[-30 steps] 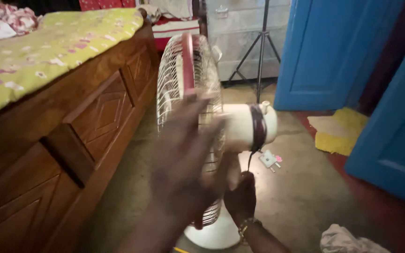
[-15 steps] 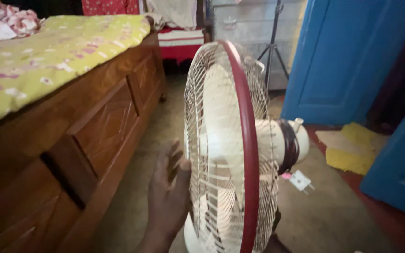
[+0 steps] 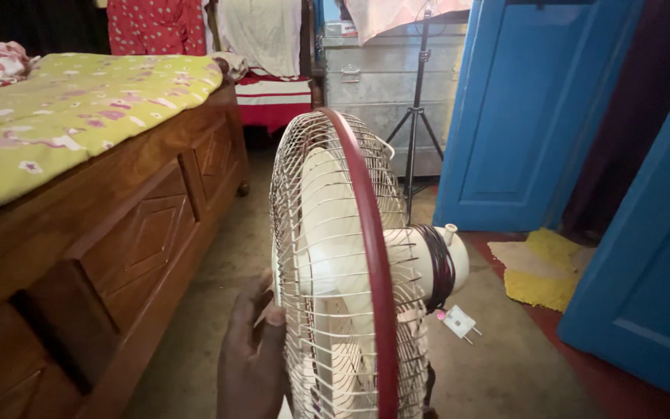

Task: The person uses a screwdriver to adjust the electrical plug of a standing fan, then wraps the power cord around the fan's neck and secures it with a cable tie. The person also adjusts the fan head angle.

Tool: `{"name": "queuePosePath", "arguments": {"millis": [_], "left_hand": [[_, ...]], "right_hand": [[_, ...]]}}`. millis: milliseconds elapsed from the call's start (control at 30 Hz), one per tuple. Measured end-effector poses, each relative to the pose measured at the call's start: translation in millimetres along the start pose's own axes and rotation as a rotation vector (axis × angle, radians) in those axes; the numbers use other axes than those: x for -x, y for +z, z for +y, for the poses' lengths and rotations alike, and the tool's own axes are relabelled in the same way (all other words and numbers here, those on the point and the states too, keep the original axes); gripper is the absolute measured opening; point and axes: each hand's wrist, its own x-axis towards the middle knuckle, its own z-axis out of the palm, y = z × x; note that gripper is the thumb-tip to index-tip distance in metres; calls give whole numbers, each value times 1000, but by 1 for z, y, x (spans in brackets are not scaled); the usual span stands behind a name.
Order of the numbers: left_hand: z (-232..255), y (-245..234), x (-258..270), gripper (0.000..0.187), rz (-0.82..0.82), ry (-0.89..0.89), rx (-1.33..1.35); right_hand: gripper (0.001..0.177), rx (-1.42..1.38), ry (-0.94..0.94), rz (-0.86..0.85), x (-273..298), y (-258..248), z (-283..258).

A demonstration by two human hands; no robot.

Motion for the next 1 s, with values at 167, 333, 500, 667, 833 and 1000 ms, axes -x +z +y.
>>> {"name": "queuePosePath", "arguments": {"millis": [167,333,500,667,833,1000], "left_hand": [[7,7,8,61,25,93,-109],[41,11,5,62,78,63,-195],[98,3,-9,69,-14,378,-216],[182,52,-72,87,7,390,-275],[223,90,-90,118,-187,65,-733],[205,91,-76,113,-115,191,-730]], "right_hand": [[69,-74,-45,-33,-5,-15,-13],[74,-54,-264,147,-12,-75,-35],[80,119,-687,523,-14,-134,-64],[85,259,-509,265,-69,-173,-87],[85,290,-476,199,-73,-175,-75],[84,272,-662,240,-72,-176,-65]]}}
